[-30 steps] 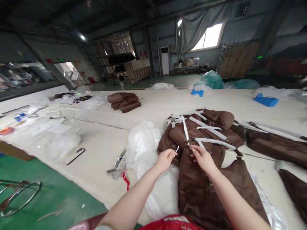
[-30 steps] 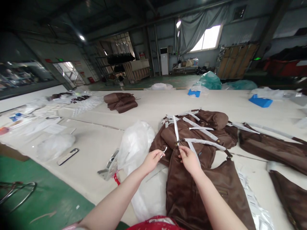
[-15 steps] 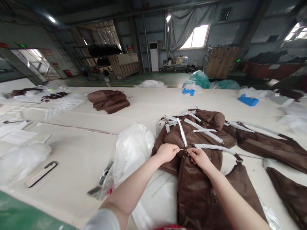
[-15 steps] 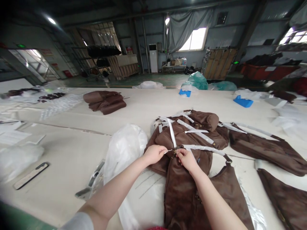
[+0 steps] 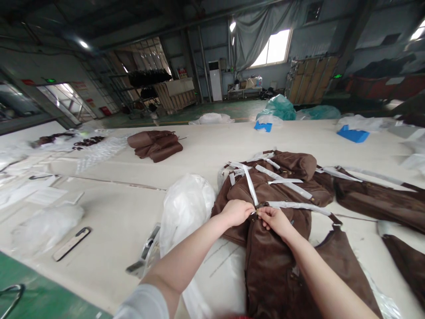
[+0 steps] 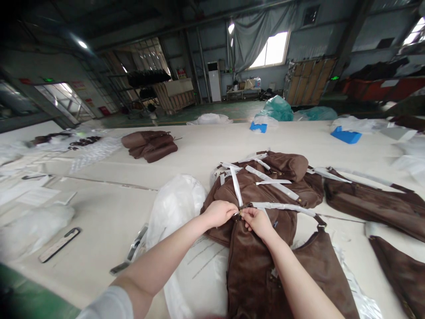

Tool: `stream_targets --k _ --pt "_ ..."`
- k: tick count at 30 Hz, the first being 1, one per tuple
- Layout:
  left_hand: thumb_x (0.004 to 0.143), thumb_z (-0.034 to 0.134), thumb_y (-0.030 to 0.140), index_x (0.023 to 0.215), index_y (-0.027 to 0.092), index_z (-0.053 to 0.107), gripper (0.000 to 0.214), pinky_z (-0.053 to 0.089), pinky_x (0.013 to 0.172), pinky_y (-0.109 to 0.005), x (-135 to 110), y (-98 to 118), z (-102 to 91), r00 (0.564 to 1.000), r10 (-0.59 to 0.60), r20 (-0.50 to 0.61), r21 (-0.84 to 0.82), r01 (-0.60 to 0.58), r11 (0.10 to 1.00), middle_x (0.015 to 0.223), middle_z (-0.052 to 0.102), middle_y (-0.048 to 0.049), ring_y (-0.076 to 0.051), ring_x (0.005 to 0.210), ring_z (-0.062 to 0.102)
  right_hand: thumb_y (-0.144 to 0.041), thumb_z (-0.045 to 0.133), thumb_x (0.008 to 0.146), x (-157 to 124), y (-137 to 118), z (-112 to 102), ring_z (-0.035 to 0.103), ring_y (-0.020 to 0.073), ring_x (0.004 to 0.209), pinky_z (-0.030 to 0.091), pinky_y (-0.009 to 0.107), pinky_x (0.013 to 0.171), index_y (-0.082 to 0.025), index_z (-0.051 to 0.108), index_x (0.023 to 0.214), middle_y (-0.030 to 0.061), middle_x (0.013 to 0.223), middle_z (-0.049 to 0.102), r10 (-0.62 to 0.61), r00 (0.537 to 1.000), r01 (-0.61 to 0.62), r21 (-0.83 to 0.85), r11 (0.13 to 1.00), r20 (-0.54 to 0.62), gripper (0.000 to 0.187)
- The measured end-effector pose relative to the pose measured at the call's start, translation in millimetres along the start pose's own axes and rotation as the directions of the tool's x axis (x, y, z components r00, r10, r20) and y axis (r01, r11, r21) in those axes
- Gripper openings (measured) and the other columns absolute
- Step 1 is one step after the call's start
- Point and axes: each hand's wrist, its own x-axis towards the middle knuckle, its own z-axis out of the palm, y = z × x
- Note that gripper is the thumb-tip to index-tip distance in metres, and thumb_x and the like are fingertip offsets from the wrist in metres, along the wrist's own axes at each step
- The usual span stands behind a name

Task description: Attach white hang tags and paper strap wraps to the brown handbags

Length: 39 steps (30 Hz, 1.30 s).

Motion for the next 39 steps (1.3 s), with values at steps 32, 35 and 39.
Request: stream_targets --k 32,35,39 --pt "0.08 0.056 0.031 0.08 0.015 0.063 0.017 0.037 0.05 -0.019 -12 -1 1.8 0.939 -0.278 0.203 -0.631 0.342 0.696 0.057 0.057 0.0029 -0.009 0.05 0.05 -0.049 0.076 0.068 -35 -15 -3 0.061 0.0096 0.06 0.051 0.02 0.054 -0.017 0.059 0.083 0.0092 0.094 0.071 -0.053 0.995 0.091 0.562 0.822 -0.084 0.039" --pt "0.08 0.056 0.038 0.078 0.015 0.059 0.023 0.036 0.049 -0.019 -8 5 9.3 0.932 -0.301 0.204 -0.718 0.351 0.6 0.054 0.052 0.0043 -0.008 0.048 0.047 -0.044 0.077 0.068 -31 -16 -3 0.06 0.0093 0.059 0.05 0.02 0.052 -0.017 0.058 0.083 0.0086 0.092 0.071 -0.049 0.996 0.083 0.629 0.773 -0.071 0.035" --pt "0.077 0.059 0.054 0.077 0.016 0.054 0.038 0.037 0.049 -0.019 -3 9 19.9 0.924 -0.322 0.207 -0.801 0.349 0.486 0.055 0.048 0.0056 -0.007 0.046 0.044 -0.042 0.076 0.071 -27 -20 -5 0.06 0.0087 0.059 0.049 0.02 0.051 -0.017 0.058 0.083 0.0081 0.096 0.07 -0.084 0.995 0.096 0.7 0.708 -0.052 0.032"
